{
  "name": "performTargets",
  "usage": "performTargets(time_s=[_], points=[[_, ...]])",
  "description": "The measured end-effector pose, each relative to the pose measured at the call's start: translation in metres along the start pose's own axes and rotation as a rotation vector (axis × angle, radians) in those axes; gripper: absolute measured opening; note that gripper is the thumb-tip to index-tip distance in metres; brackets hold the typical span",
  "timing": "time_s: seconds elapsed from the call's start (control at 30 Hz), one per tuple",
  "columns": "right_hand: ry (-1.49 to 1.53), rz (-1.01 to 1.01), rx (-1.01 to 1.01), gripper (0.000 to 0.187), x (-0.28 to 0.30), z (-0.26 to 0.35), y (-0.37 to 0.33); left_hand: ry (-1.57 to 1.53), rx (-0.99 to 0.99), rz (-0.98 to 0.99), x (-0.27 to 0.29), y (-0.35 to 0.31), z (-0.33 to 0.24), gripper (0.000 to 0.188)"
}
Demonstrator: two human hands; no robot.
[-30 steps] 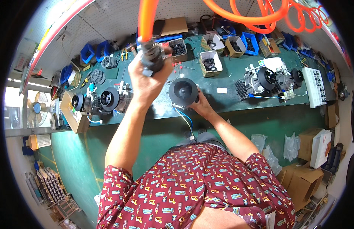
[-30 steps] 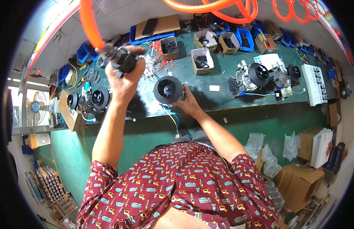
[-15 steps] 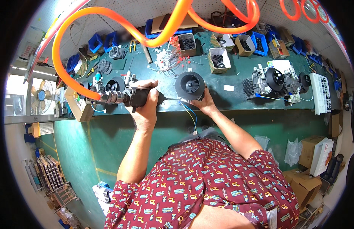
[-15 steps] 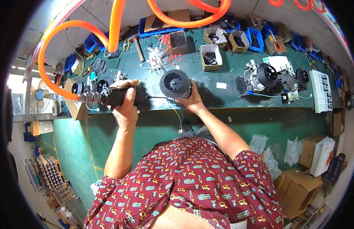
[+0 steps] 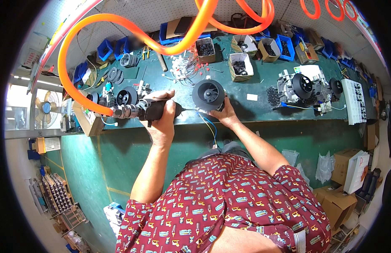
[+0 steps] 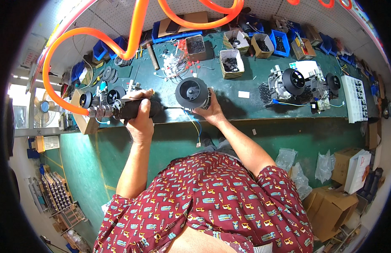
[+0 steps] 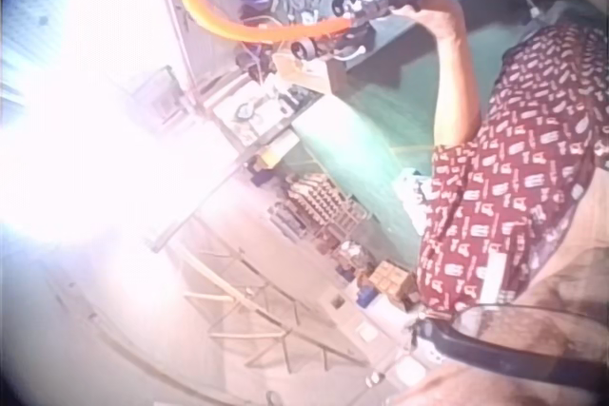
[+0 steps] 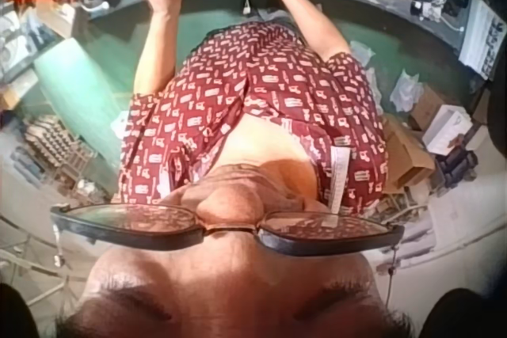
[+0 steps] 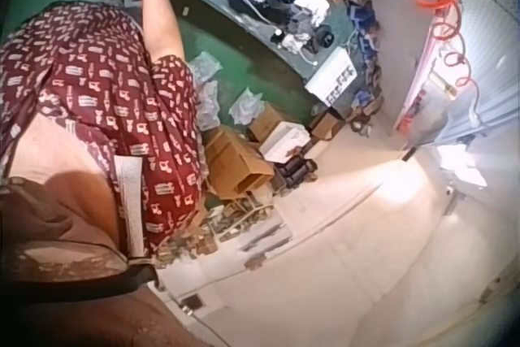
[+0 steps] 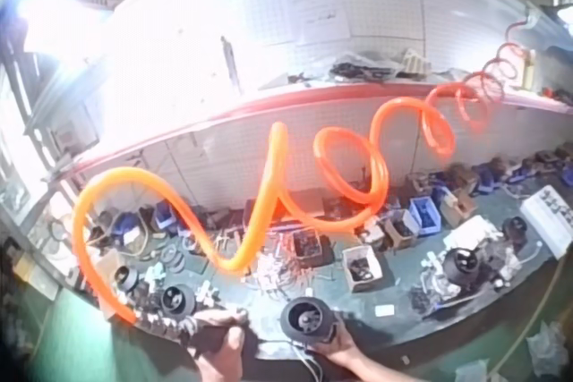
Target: The person uses a cordless drill to fasten screws into a cylindrical motor housing, then switches to a pneumatic air gun to tighten the same fasteners. They handle multiple motor housings on a cluttered workbench, rotating each unit to access different screw locations.
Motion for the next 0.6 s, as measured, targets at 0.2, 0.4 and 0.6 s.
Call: performTargets(time_s=[0.2,0.4,0.6], points=[[0.003,-0.024,0.006,0.109,0.004,-0.012,0.002,-0.037,0.026,-0.015,0.002,-0.001,0.008,0.021],[0.006,-0.019,0.047,0.109,0.004,-0.011,0.003,0.086,-0.028,0.098,-0.015,-0.005,-0.007,0.021],[0.024,-0.025,0.085,0.101,0.004,-0.007,-0.001,0.042,0.087,0.288,-0.052,-0.001,0.006,0.021]])
Point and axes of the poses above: each hand's wrist, its own y-axis towards the middle knuckle, its own x-axis out of the back of the hand, z = x × y, the point moved 10 cm from there along y, towards the middle knuckle, and after that the axes turned 2 degrees about -x, right-handed, at the moved point
